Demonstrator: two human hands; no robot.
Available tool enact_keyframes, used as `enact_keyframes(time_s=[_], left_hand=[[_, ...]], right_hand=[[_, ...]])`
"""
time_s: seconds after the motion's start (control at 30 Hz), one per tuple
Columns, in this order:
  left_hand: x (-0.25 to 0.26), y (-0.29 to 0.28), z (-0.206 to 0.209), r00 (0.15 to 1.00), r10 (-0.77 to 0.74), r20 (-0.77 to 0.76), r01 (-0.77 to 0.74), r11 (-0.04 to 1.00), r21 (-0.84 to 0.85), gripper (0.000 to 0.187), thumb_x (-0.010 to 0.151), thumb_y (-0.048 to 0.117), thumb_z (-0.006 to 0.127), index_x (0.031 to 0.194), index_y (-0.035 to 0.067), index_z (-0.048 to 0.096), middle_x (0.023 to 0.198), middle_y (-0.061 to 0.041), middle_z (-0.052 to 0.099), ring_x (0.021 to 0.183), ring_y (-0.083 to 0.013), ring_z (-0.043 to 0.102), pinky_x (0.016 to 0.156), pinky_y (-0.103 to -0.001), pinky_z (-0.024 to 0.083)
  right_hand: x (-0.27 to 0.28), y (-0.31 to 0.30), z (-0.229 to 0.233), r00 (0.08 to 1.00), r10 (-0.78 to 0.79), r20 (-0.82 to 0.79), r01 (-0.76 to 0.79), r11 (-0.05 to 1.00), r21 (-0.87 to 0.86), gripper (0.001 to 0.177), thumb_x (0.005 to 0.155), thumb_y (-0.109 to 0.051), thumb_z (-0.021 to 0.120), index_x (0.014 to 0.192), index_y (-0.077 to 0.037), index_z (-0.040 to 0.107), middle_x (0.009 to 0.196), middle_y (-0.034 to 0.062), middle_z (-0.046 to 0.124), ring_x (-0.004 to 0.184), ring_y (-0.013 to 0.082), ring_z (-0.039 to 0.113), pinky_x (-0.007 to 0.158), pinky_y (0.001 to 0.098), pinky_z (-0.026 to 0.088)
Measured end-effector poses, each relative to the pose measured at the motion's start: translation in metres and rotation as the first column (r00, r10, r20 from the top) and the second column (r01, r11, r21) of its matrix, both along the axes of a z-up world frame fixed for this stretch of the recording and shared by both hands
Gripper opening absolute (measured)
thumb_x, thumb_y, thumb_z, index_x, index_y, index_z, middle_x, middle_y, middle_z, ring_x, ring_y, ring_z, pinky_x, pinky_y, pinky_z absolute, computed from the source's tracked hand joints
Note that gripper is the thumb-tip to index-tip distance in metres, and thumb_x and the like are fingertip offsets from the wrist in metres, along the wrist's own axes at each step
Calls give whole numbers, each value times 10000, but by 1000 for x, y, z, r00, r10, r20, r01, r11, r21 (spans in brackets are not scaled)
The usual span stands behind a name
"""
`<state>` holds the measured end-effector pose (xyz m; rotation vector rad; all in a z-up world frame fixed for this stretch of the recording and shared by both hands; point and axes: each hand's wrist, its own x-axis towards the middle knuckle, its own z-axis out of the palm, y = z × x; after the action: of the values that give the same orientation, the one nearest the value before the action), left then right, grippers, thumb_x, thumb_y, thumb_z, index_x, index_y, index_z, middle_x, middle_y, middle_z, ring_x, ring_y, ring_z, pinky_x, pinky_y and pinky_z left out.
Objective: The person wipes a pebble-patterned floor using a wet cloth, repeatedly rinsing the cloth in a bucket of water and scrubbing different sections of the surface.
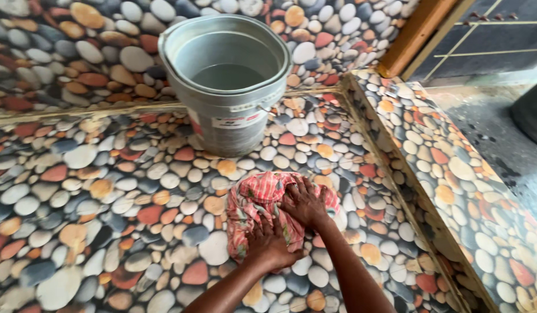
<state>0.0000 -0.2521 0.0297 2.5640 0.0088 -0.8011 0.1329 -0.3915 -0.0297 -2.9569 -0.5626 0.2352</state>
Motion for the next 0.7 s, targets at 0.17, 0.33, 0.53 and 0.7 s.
enact_keyframes(time_s=[0.17,0.33,0.53,0.7], left_hand=[[20,-43,-25,976,-196,97,202,978,-55,1360,776,711,728,1638,-18,-30,1619,-459,-36,1511,-624,45,1245,-610,150],[47,-72,-47,956,-254,149,270,958,-99,1284,786,647,735,1645,-2,35,1625,-456,-26,1490,-643,107,1219,-626,211],[83,-106,-49,931,-322,173,328,945,-5,1280,799,710,699,1649,43,13,1642,-414,-60,1521,-601,60,1238,-605,161],[99,-123,-44,921,-351,166,342,936,82,1274,808,806,605,1659,131,-60,1666,-356,-147,1538,-555,5,1256,-571,86]], right_hand=[[28,-51,3,999,-47,23,47,999,-8,841,872,-772,479,1531,-255,406,1693,62,197,1569,312,109,1162,758,35],[56,-87,3,998,-49,38,49,999,22,839,884,-765,461,1536,-238,417,1679,63,244,1581,305,127,1168,764,56],[88,-128,-1,992,-116,47,115,993,24,868,856,-790,458,1530,-245,419,1691,39,219,1582,292,131,1166,760,53],[107,-154,-5,986,-165,37,165,986,-1,896,844,-826,399,1542,-264,401,1716,27,166,1578,289,109,1182,749,16]])
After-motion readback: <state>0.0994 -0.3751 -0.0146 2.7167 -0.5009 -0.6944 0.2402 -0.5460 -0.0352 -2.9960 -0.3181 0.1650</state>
